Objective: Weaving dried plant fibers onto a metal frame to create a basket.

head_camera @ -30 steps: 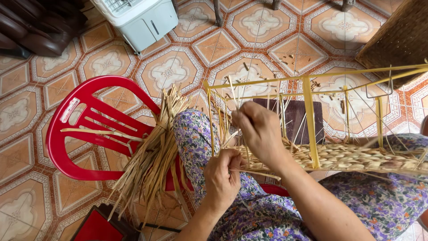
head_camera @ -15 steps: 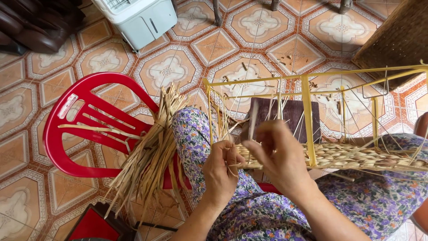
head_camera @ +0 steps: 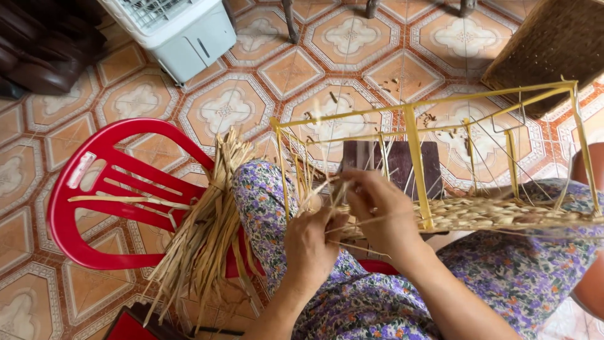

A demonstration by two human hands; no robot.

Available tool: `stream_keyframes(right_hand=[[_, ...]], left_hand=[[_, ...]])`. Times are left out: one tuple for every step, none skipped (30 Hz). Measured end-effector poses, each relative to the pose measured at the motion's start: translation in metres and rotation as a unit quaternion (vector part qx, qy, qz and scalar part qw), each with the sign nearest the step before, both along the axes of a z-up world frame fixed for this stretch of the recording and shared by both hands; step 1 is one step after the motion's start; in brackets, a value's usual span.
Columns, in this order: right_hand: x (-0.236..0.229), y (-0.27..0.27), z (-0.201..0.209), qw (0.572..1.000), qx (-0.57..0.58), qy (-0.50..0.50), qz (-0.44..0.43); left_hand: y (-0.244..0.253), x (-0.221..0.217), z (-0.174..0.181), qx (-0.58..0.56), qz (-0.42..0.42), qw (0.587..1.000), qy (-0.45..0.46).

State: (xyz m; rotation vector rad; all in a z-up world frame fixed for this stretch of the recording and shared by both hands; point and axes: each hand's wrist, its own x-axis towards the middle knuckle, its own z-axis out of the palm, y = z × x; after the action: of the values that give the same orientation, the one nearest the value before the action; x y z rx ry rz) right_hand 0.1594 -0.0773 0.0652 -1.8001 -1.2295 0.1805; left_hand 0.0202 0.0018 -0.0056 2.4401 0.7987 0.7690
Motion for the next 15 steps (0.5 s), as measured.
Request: stream_keyframes(right_hand=[[-0.003, -0.013, 0.002, 0.991, 0.114, -0.063, 0.016], [0.000, -0.023, 0.001, 0.992, 0.108, -0.061, 0.015], [0.004, -0.030, 0.002, 0.994, 0.093, -0.040, -0.034], [0.008, -0.038, 0.003, 0.993, 0.078, -0.019, -0.083], [0.008, -0.038, 0.010, 0.993, 0.079, -0.019, -0.084], [0.007, -0.038, 0.017, 0.997, 0.020, -0.011, -0.074], [0.006, -0.039, 0.025, 0.997, -0.039, -0.002, -0.064], [0.010, -0.036, 0.016, 0.997, -0.038, -0.002, -0.065], [0.013, -0.032, 0.006, 0.999, -0.024, -0.031, -0.022], [0.016, -0.028, -0.003, 0.998, -0.010, -0.059, 0.020], [0.019, -0.021, -0.008, 0.998, -0.009, -0.059, 0.019], [0.022, -0.014, -0.014, 0.999, -0.012, -0.051, -0.001], [0.026, -0.006, -0.019, 0.999, -0.014, -0.044, -0.021], [0.029, -0.003, -0.021, 0.999, -0.012, -0.046, -0.023], [0.033, 0.001, -0.023, 0.997, -0.071, 0.005, -0.043]], left_hand=[[-0.001, 0.001, 0.006, -0.024, 0.008, 0.999, 0.035], [-0.005, -0.001, 0.009, -0.030, 0.006, 0.999, 0.036], [-0.006, -0.002, 0.013, -0.007, -0.001, 1.000, -0.016], [-0.008, -0.004, 0.018, 0.016, -0.008, 0.998, -0.067], [-0.007, -0.004, 0.015, 0.017, -0.008, 0.998, -0.068], [-0.006, -0.004, 0.012, 0.019, -0.015, 0.997, -0.076], [-0.005, -0.004, 0.008, 0.020, -0.020, 0.996, -0.084], [-0.004, -0.005, 0.009, 0.021, -0.021, 0.996, -0.085], [-0.002, -0.006, 0.010, -0.089, -0.044, 0.994, -0.053], [0.000, -0.007, 0.010, -0.197, -0.066, 0.978, -0.020], [0.001, -0.005, 0.022, -0.196, -0.068, 0.978, -0.019], [0.002, -0.003, 0.034, -0.212, -0.066, 0.974, 0.041], [0.004, 0.002, 0.046, -0.225, -0.066, 0.967, 0.099], [0.003, 0.003, 0.041, -0.223, -0.068, 0.968, 0.097], [0.003, 0.005, 0.036, -0.227, -0.076, 0.967, 0.084]])
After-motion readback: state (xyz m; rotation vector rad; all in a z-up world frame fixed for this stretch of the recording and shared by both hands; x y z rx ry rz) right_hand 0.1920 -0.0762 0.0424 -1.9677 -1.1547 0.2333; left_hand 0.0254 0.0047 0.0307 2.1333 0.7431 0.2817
